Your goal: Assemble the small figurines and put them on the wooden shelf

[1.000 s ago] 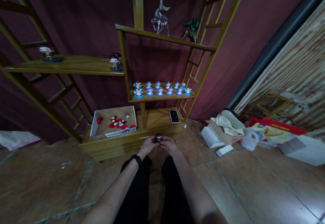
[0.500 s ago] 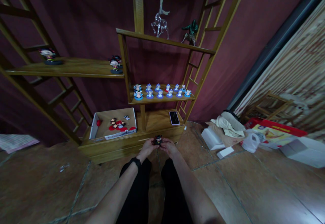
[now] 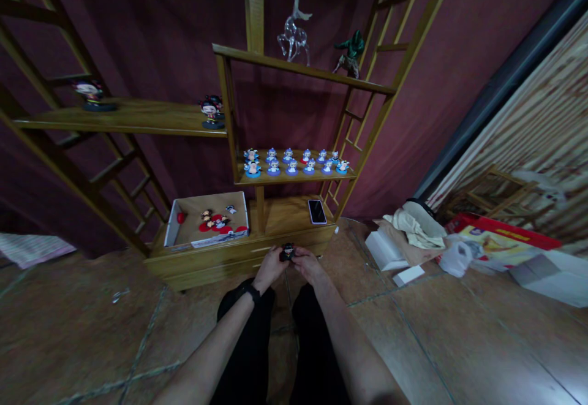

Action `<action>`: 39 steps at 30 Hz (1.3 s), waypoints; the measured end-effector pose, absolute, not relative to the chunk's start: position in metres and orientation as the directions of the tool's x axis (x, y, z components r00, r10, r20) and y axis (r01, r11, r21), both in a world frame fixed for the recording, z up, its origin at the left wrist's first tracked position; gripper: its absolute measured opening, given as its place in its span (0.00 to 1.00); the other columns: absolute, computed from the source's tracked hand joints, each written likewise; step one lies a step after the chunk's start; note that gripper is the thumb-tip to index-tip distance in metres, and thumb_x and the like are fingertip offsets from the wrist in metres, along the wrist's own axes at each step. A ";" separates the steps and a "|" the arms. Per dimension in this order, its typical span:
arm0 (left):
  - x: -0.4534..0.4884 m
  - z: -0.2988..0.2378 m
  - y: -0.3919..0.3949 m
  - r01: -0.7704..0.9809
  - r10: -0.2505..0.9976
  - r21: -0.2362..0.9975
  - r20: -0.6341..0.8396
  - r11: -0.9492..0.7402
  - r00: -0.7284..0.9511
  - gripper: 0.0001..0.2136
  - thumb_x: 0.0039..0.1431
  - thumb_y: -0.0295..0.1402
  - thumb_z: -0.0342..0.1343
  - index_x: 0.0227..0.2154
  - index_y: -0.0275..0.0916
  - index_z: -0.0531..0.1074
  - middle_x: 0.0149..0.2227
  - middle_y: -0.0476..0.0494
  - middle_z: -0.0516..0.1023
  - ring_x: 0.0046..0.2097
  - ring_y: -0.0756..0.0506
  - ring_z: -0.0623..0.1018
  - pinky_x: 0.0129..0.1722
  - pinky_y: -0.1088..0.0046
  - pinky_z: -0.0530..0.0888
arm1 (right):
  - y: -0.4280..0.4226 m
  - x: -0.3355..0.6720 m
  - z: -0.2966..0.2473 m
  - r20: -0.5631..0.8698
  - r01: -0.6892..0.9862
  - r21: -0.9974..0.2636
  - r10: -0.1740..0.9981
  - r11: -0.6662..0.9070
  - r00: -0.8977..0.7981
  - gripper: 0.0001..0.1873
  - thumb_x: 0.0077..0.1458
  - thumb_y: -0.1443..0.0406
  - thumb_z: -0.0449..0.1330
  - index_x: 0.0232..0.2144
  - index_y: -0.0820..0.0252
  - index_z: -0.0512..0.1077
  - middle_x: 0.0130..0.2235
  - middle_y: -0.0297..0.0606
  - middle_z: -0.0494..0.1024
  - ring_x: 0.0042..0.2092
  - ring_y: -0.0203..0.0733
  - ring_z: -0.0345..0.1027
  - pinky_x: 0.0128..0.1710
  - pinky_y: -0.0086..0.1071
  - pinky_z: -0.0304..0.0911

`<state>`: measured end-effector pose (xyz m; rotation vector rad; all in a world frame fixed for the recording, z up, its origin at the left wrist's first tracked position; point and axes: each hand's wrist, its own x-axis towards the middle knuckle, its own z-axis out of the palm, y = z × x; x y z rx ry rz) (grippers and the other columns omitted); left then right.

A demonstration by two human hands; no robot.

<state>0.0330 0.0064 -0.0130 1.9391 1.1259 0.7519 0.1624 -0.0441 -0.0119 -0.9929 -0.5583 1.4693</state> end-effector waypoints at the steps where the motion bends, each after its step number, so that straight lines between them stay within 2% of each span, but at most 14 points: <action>1: 0.033 -0.012 0.005 0.474 0.883 0.799 0.143 -0.369 0.447 0.08 0.42 0.22 0.57 0.28 0.35 0.70 0.34 0.43 0.71 0.40 0.45 0.72 0.42 0.69 0.67 | -0.044 0.163 -0.012 -0.239 -0.552 -0.818 0.969 -0.164 0.066 0.19 0.29 0.72 0.64 0.31 0.59 0.72 0.36 0.37 0.78 0.40 0.43 0.70 0.40 0.35 0.64; 6: 0.033 -0.009 -0.002 0.532 0.851 0.705 0.198 -0.469 0.487 0.09 0.48 0.22 0.52 0.34 0.35 0.69 0.38 0.42 0.68 0.41 0.46 0.72 0.43 0.71 0.67 | -0.044 0.163 -0.012 -0.207 -0.547 -0.826 0.976 -0.139 0.064 0.20 0.30 0.73 0.63 0.32 0.60 0.72 0.36 0.38 0.78 0.41 0.44 0.70 0.40 0.35 0.64; 13: 0.031 -0.003 -0.010 0.497 0.818 0.693 0.244 -0.522 0.520 0.19 0.48 0.19 0.50 0.44 0.38 0.66 0.44 0.43 0.65 0.45 0.47 0.71 0.48 0.71 0.65 | -0.043 0.163 -0.016 -0.236 -0.568 -0.809 0.968 -0.148 0.084 0.23 0.27 0.76 0.62 0.33 0.58 0.71 0.35 0.35 0.77 0.40 0.44 0.69 0.40 0.37 0.64; 22: 0.027 0.004 -0.022 0.546 0.805 0.640 0.204 -0.540 0.558 0.19 0.51 0.21 0.48 0.47 0.39 0.63 0.46 0.41 0.64 0.47 0.45 0.70 0.49 0.70 0.64 | -0.044 0.167 -0.021 -0.215 -0.528 -0.839 0.972 -0.132 0.099 0.21 0.29 0.76 0.59 0.31 0.56 0.71 0.37 0.35 0.76 0.42 0.43 0.68 0.42 0.37 0.63; 27: 0.027 0.005 -0.022 0.541 0.792 0.628 0.213 -0.560 0.572 0.19 0.51 0.20 0.47 0.47 0.38 0.63 0.45 0.40 0.64 0.47 0.44 0.70 0.49 0.69 0.64 | -0.044 0.170 -0.023 -0.223 -0.486 -0.860 0.972 -0.159 0.077 0.23 0.30 0.76 0.58 0.33 0.55 0.71 0.38 0.34 0.76 0.43 0.43 0.68 0.42 0.37 0.63; 39: 0.024 0.006 -0.023 0.552 0.775 0.596 0.205 -0.583 0.597 0.21 0.52 0.21 0.46 0.50 0.37 0.62 0.45 0.39 0.65 0.45 0.43 0.70 0.47 0.67 0.65 | -0.046 0.171 -0.020 -0.230 -0.500 -0.849 0.971 -0.168 0.064 0.23 0.29 0.76 0.59 0.33 0.55 0.72 0.39 0.34 0.76 0.43 0.42 0.68 0.43 0.38 0.62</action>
